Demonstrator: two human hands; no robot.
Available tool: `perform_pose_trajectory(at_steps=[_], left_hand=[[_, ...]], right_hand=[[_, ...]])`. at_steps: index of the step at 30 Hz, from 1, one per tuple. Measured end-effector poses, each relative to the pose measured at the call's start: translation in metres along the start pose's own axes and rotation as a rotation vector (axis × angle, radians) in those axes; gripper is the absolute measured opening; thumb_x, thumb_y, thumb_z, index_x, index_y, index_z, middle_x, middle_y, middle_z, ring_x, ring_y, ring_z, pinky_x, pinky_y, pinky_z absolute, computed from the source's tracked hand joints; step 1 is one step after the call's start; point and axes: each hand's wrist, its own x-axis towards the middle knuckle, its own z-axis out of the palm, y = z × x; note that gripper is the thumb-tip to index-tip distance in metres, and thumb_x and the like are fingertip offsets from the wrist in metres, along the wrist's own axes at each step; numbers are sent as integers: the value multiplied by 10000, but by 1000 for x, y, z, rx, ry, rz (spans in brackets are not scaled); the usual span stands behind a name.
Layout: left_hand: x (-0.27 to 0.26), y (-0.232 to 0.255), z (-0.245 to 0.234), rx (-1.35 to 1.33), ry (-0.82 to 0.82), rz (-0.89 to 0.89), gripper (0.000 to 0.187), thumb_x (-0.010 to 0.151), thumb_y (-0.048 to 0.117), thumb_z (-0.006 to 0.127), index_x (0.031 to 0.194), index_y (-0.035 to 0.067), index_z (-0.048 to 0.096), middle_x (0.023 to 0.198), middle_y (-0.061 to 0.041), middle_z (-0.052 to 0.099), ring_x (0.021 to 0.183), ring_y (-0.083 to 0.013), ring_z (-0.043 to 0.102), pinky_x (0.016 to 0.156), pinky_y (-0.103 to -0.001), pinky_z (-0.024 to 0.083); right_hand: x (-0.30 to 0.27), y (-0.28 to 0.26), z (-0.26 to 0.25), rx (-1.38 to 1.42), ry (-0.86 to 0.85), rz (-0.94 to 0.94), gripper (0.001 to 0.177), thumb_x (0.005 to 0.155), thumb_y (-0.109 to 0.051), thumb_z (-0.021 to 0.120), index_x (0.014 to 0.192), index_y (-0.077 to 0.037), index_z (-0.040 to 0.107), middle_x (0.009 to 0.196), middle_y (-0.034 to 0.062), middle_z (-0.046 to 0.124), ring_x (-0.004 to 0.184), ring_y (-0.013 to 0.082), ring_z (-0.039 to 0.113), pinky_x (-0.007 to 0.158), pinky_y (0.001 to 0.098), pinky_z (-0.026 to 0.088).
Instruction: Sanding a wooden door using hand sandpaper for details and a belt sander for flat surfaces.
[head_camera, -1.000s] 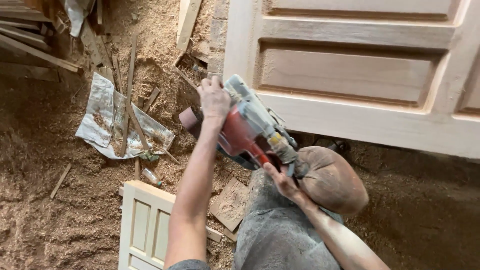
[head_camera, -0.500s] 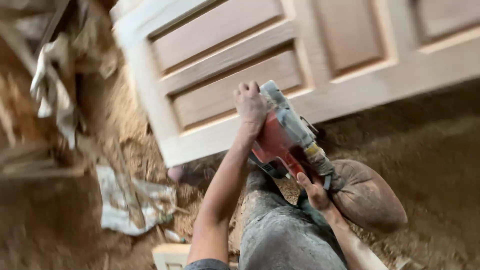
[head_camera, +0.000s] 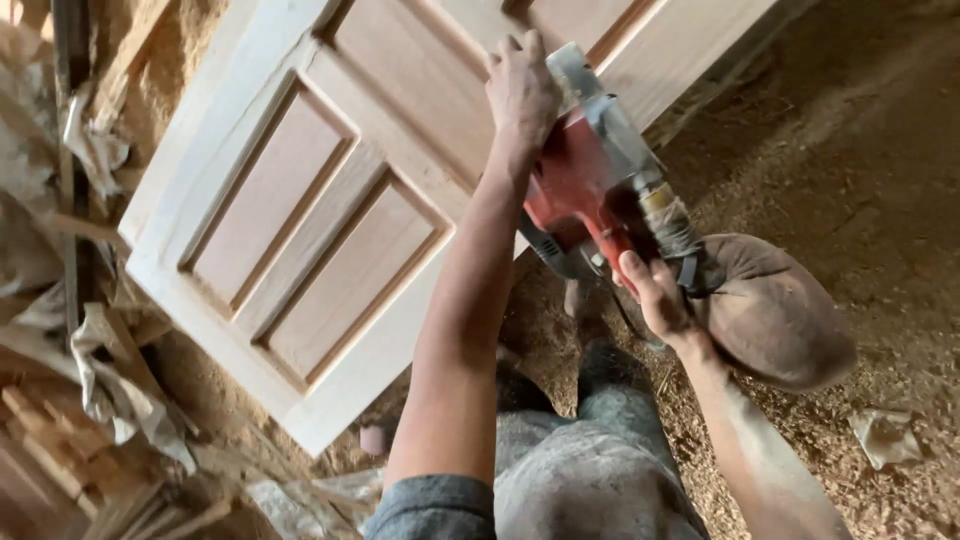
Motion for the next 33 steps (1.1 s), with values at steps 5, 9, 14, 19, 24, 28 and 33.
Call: perform_pose_trajectory(at_steps=[5, 9, 14, 19, 24, 28, 33], left_hand=[[4, -7, -24, -30, -101, -41, 301, 801, -29, 481, 1075, 64, 563, 1112, -201, 532, 971, -427, 514, 692, -525, 565], [-32, -73, -23, 0, -35, -70, 239, 769, 144, 679, 961, 124, 538, 1078, -137, 511, 1072, -446, 569, 826, -512, 606], [-112, -133, -68, 1, -51, -262, 241, 792, 162, 685, 966, 135, 521, 1056, -135, 512, 1063, -445, 585, 844, -504, 598], [-188, -191, -101, -108, 47, -429, 201, 811, 142, 640, 987, 129, 544, 1054, -126, 507, 1064, -414, 582, 839, -490, 604], [-252, -266, -105, -358, 118, -536, 430, 727, 252, 749, 1122, 215, 585, 1077, -139, 542, 1014, -446, 635, 828, -553, 595], [-275, -292, -112, -419, 138, -547, 452, 783, 363, 776, 1164, 209, 588, 1097, -132, 553, 1074, -436, 632, 889, -518, 585], [-272, -295, -130, -337, 212, -561, 473, 847, 272, 780, 1212, 115, 524, 1198, -173, 520, 1143, -479, 611, 918, -538, 606]], right_hand=[[9, 0, 12, 55, -10, -103, 462, 997, -562, 504, 1138, -134, 605, 963, 46, 610, 806, 145, 555, 763, 291, 528], [-10, -43, 60, -27, 91, 200, 721, 921, -561, 686, 1252, 77, 631, 1292, 301, 626, 1283, 399, 576, 1146, 567, 373], [-29, -56, 91, -258, -150, 246, 844, 918, -602, 673, 1479, 7, 508, 1469, 277, 535, 1402, 404, 472, 1219, 563, 287], [-46, -17, 130, -405, -318, 286, 758, 942, -641, 617, 1493, -125, 548, 1437, 175, 607, 1312, 357, 583, 1150, 545, 382], [-45, -10, 157, -754, -512, 182, 806, 868, -641, 682, 1500, -161, 543, 1456, 199, 588, 1318, 368, 584, 1127, 545, 419], [-30, 45, 154, -609, -436, 212, 801, 698, -310, 947, 1386, -83, 603, 1272, 185, 655, 1172, 284, 619, 1058, 478, 459], [10, 47, 146, -765, -382, 156, 623, 701, -198, 948, 1228, -12, 673, 1096, 151, 687, 1026, 252, 658, 973, 455, 498]])
